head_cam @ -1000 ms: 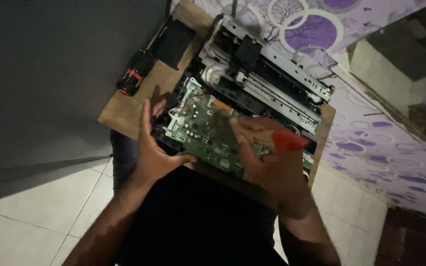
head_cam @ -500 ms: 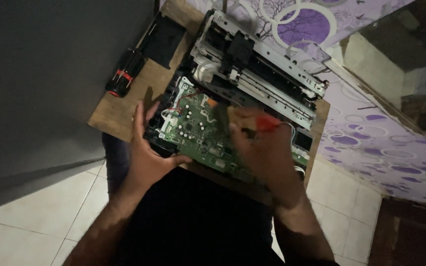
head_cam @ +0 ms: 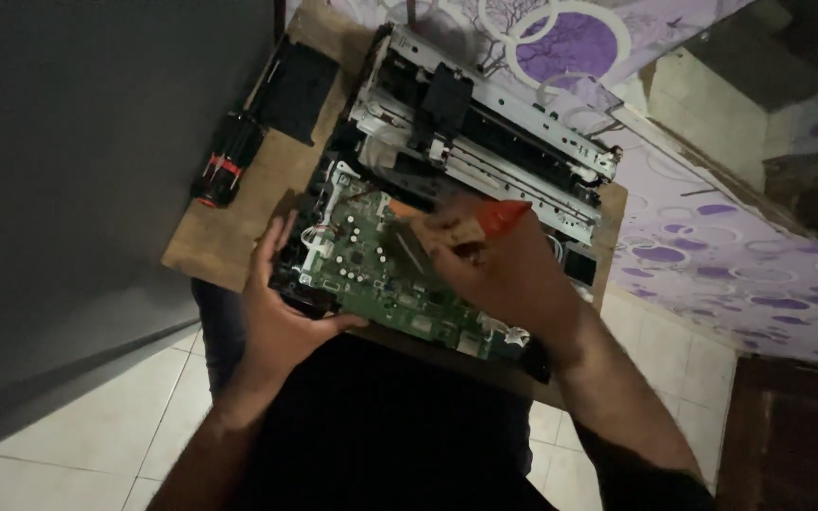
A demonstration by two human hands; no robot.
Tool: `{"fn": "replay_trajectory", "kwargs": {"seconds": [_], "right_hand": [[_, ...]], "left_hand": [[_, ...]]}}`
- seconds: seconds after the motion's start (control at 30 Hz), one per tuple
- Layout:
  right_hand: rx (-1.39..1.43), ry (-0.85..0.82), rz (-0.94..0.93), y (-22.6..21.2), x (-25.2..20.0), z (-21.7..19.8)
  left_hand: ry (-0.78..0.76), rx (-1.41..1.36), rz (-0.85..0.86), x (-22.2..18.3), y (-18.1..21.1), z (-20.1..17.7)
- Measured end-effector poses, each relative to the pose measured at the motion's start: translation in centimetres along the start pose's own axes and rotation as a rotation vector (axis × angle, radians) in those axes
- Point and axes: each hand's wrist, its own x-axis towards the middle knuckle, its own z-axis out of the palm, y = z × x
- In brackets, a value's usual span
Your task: The person uses a paintbrush to clean dust and debris from a green circuit board. They systematically brush across the surface of the board, which is resting on a wooden board next to a disassembled printer.
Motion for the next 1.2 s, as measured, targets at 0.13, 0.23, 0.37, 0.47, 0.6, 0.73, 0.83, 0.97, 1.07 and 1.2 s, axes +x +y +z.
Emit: {"fn": "replay_trajectory", "kwargs": {"seconds": [0.13, 0.23, 0.37, 0.47, 0.6, 0.73, 0.83, 0.97, 1.07, 1.2], "right_hand": [[0.064, -0.16, 0.171, -1.1, 0.7, -1.5], [0.051, -0.128, 0.093, -1.6, 2.1, -1.1], [-0.052, -0.162, 0.063, -0.5, 2.5, 0.1], [-0.053, -0.268, 0.015, -0.1, 1.8, -1.6], [0.084, -0.275, 0.071, 0.1, 1.3, -2.4], [0.07, -0.126, -0.011, -0.2, 1.2, -1.5], [0.119, -0.175, 0.083, -0.3, 0.3, -1.0], [0.15, -0.285, 0.169, -1.0, -1.8, -1.8], [0.106, -0.151, 0.059, -0.5, -1.1, -1.2], [0.114, -0.114, 0.103, -0.5, -1.9, 0.1]], "left_hand": [[0.056, 0.048, -0.044, -0.4, -0.9, -0.1], [0.075, 0.075, -0.04, -0.4, -1.1, 0.2], [0.09, 0.131, -0.027, -0.6, -1.2, 0.2], [0.05, 0.122, -0.06, -0.3, -0.3, 0.0], [0.064, 0.117, -0.086, -0.6, -0.9, 0.2], [0.075, 0.137, -0.112, -0.7, -1.0, 0.2], [0.067, 0.116, -0.119, -0.4, -0.7, 0.1], [0.066, 0.093, -0.135, -0.3, -0.7, 0.3], [0.061, 0.095, -0.139, -0.3, -1.0, 0.1], [0.063, 0.128, -0.138, -0.5, -1.1, 0.3]]}}
